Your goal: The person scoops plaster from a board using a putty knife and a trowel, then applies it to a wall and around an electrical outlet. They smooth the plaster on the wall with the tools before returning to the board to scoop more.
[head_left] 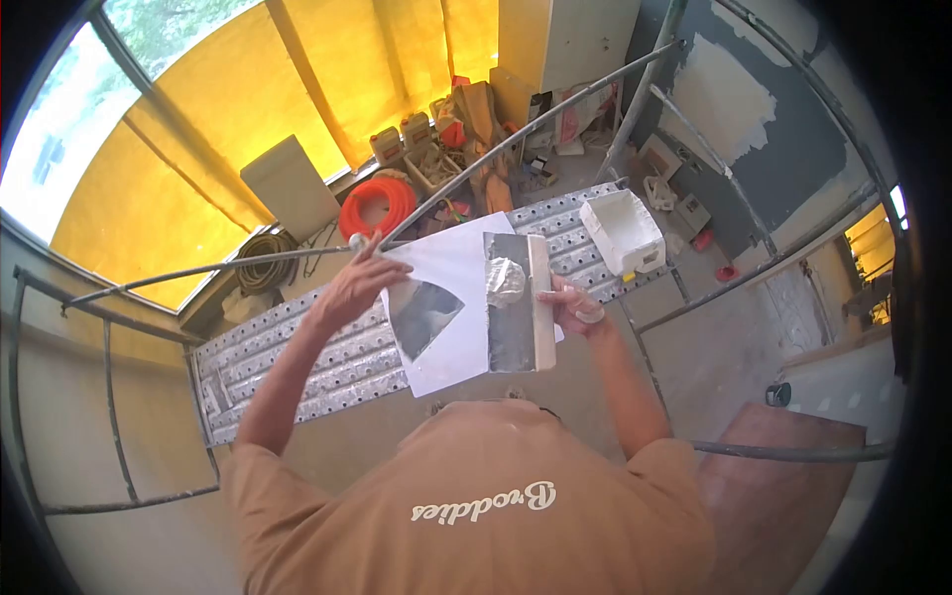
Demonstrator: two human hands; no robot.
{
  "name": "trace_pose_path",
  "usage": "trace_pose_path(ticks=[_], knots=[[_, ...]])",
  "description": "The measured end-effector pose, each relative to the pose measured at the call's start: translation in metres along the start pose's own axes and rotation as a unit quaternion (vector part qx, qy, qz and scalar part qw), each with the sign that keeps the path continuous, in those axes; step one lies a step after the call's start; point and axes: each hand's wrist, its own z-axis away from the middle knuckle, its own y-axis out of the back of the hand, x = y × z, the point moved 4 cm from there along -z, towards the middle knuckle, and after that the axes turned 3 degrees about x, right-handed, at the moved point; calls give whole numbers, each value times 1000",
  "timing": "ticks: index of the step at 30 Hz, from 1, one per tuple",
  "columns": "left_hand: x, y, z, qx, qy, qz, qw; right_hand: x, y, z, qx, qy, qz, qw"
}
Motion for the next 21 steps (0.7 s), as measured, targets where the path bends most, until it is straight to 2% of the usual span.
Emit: trace_pose_path(ticks=[1, 5, 6, 7, 8, 9, 10, 11, 12, 13, 14, 15, 17, 18, 20, 21], knots=[[2, 7, -13, -33, 0, 17, 999, -5, -2, -2, -19, -13, 26, 999], [2, 16, -48, -42, -14, 69, 997, -9, -18, -8, -73, -44, 51, 995], [-6, 12, -52, -107, 20, 109, 988, -8, -20, -8, -74, -43, 51, 995], [-10, 13, -53, -107, 19, 108, 988, -6, -24, -6, -91, -46, 26, 994], [-19, 2, -49, -222, 120, 178, 951, -2, -27, -4, -108, -50, 1, 993], [-27, -8, -40, -330, 218, 242, 886, 0, -27, -2, -108, -51, 2, 993], [-43, -21, -30, -366, 205, 259, 870, 1, -28, 0, -117, -41, -17, 992], [-53, -39, -14, -366, 204, 258, 870, 1, -29, 2, -126, -29, -35, 991], [-61, -57, 6, -280, 325, 415, 802, 5, -29, 3, -126, -26, -34, 991], [-62, -67, 17, -180, 429, 550, 693, 10, -26, 4, -106, -12, -62, 992], [-39, -63, 3, -217, 401, 529, 716, 16, -25, 2, -86, 3, -91, 992], [-36, -78, 8, -221, 361, 567, 706, 23, -25, -1, -86, 6, -92, 992], [-22, -108, 9, -186, 339, 681, 622, 35, -27, -7, -72, 14, -107, 992], [-23, -118, 9, -186, 340, 683, 619, 34, -38, -6, -68, 17, -106, 992], [-25, -138, 20, -241, 332, 585, 700, 36, -42, -7, -66, 22, -104, 992], [-21, -134, 24, -236, 335, 590, 696, 35, -43, -8, -66, 31, -100, 992]])
